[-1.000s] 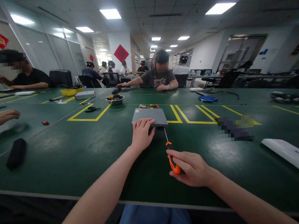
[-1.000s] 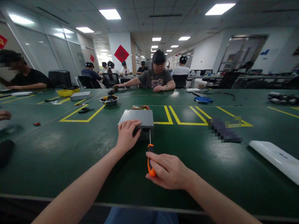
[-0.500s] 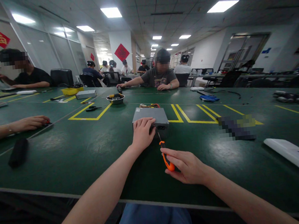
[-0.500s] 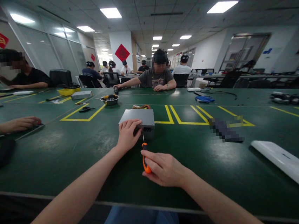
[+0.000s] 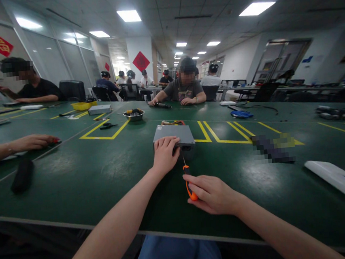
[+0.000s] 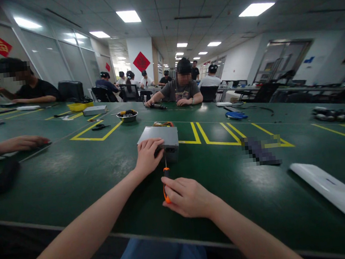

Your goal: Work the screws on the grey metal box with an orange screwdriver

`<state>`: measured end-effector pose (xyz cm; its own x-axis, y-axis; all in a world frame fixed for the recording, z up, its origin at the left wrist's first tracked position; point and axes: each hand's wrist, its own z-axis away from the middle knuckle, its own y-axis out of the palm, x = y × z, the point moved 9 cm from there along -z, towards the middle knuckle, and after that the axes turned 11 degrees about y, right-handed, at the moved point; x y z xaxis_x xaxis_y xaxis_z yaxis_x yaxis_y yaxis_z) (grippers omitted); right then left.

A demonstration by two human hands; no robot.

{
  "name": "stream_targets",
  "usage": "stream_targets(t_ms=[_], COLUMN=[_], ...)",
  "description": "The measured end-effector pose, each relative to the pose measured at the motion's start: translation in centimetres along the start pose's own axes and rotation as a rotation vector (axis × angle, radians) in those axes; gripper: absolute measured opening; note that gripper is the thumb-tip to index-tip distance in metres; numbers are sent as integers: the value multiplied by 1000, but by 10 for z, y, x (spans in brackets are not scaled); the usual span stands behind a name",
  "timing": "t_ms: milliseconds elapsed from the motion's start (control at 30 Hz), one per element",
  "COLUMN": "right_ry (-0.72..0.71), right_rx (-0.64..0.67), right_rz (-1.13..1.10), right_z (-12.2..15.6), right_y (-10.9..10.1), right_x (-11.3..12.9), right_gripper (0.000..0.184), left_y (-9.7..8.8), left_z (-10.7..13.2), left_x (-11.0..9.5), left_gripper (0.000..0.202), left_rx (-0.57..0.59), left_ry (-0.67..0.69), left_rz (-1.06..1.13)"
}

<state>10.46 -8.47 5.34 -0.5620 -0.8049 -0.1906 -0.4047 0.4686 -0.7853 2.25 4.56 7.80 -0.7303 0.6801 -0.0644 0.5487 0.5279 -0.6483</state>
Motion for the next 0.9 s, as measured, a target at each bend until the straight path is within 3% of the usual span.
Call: stream_targets(t_ms=[200, 400, 633, 900], right_ry=[40, 67, 106, 58], right_rx=[-75, -38, -194, -36], right_rz=[28, -45, -118, -65], right_z=[-3, -10, -14, -10], right_y=[-11, -20, -30, -16], right_x=[0, -3, -13, -2], right_gripper=[23, 32, 25, 31], left_y=[1, 0, 2, 1], left_z=[1, 0, 0, -1], left_x=[2, 1, 2, 1], left_gripper=[30, 30, 31, 31], left_rx=[-4, 1, 9, 8], left_ry=[-6, 1, 9, 4], left_rz=[0, 9, 4, 3])
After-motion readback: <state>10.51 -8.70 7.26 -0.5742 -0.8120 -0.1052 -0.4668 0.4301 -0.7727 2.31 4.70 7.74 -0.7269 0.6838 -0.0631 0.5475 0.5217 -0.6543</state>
